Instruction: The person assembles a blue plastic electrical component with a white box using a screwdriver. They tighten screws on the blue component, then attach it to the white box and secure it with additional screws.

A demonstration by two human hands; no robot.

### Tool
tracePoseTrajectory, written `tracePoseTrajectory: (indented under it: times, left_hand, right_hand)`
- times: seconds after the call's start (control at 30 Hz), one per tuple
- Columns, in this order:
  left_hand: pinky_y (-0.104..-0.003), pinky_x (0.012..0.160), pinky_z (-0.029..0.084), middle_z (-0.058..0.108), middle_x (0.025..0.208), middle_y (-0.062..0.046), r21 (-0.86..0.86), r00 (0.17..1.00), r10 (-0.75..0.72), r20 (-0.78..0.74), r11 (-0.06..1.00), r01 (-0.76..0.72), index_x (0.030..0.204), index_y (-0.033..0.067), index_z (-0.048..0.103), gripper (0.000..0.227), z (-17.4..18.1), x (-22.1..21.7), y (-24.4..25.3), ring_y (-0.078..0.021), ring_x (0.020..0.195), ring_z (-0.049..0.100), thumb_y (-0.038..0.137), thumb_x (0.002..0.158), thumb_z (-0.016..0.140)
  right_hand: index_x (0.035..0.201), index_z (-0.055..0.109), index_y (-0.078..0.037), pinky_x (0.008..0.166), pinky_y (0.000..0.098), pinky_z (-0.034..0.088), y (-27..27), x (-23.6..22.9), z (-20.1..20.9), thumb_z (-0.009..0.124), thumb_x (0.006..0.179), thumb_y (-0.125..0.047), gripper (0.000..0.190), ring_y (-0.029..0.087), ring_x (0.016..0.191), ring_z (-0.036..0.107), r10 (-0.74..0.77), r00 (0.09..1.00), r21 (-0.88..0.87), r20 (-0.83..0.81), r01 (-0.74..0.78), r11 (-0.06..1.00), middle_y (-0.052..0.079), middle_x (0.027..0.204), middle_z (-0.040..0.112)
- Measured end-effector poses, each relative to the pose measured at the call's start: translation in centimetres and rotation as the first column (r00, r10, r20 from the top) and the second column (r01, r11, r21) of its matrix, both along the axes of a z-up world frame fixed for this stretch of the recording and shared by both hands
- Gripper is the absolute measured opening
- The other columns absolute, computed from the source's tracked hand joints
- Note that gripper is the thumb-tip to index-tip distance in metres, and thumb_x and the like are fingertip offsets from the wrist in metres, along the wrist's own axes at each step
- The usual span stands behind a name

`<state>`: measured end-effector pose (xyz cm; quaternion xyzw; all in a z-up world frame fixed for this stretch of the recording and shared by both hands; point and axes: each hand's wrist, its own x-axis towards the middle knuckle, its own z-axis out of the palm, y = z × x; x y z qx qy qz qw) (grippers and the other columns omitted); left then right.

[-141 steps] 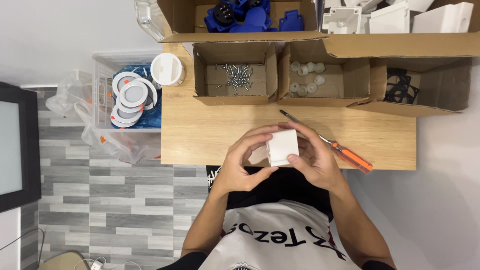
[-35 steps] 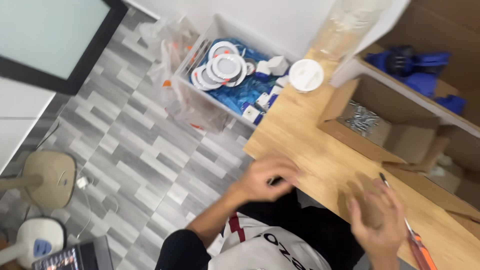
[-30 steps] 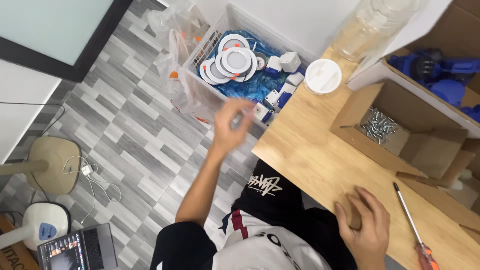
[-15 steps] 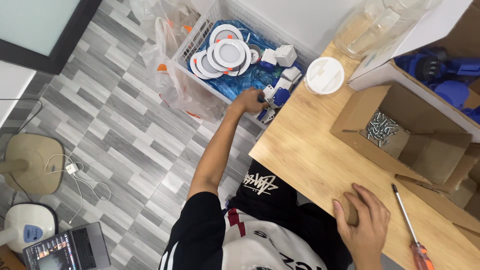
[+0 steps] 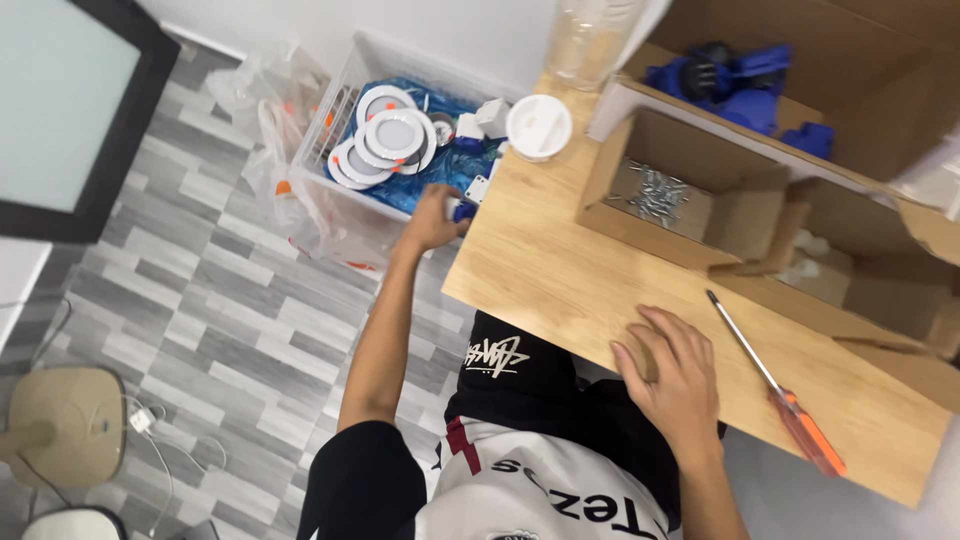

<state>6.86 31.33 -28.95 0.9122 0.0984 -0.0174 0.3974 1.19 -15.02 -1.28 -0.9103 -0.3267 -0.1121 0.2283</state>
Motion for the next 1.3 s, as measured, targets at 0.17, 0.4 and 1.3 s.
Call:
tracePoseTrajectory:
  times: [0.17, 0.4, 1.3]
  left_hand:
    - [-0.064, 0.121, 0.045, 0.056, 0.144, -0.031, -0.21, 0.867, 0.456, 0.203, 0.885, -0.417, 0.145, 0.0022, 0.049, 0.092, 17.0, -3.2, -2.1, -0.0579, 0.139, 0.056, 0.014, 0.07, 0.101]
    - [-0.05, 0.115, 0.052, 0.063, 0.141, -0.025, -0.356, 0.748, 0.352, 0.562, 0.92, -0.165, 0.144, 0.0012, 0.049, 0.091, 27.4, -6.4, -10.3, -0.0426, 0.133, 0.066, 0.012, 0.073, 0.105]
    - [-0.053, 0.11, 0.058, 0.07, 0.14, -0.018, -0.435, 0.861, -0.177, 0.477, 0.803, 0.407, 0.137, 0.0063, 0.072, 0.049, 33.2, -5.8, -32.7, -0.0398, 0.133, 0.07, 0.011, 0.088, 0.081]
  right_hand:
    - [0.109, 0.08, -0.014, 0.11, 0.0425, 0.054, -0.8, -0.2, -0.3, 0.088, 0.095, -0.028, 0.022, 0.027, 0.131, 0.073, -0.01, 0.999, 0.088, 0.035, 0.007, 0.996, 0.004, 0.133, 0.078]
    - [0.11, 0.08, -0.016, 0.114, 0.0424, 0.053, -2.2, 0.0, -0.3, 0.088, 0.094, -0.03, 0.023, 0.025, 0.132, 0.073, 0.036, 0.999, 0.143, 0.025, -0.039, 0.989, 0.003, 0.131, 0.078]
    - [0.133, 0.071, 0.006, 0.108, 0.0534, 0.056, -7.7, 2.4, 2.8, 0.089, 0.087, -0.009, 0.052, 0.044, 0.129, 0.072, 0.179, 0.937, 0.613, -0.301, 0.046, 0.789, 0.026, 0.135, 0.075]
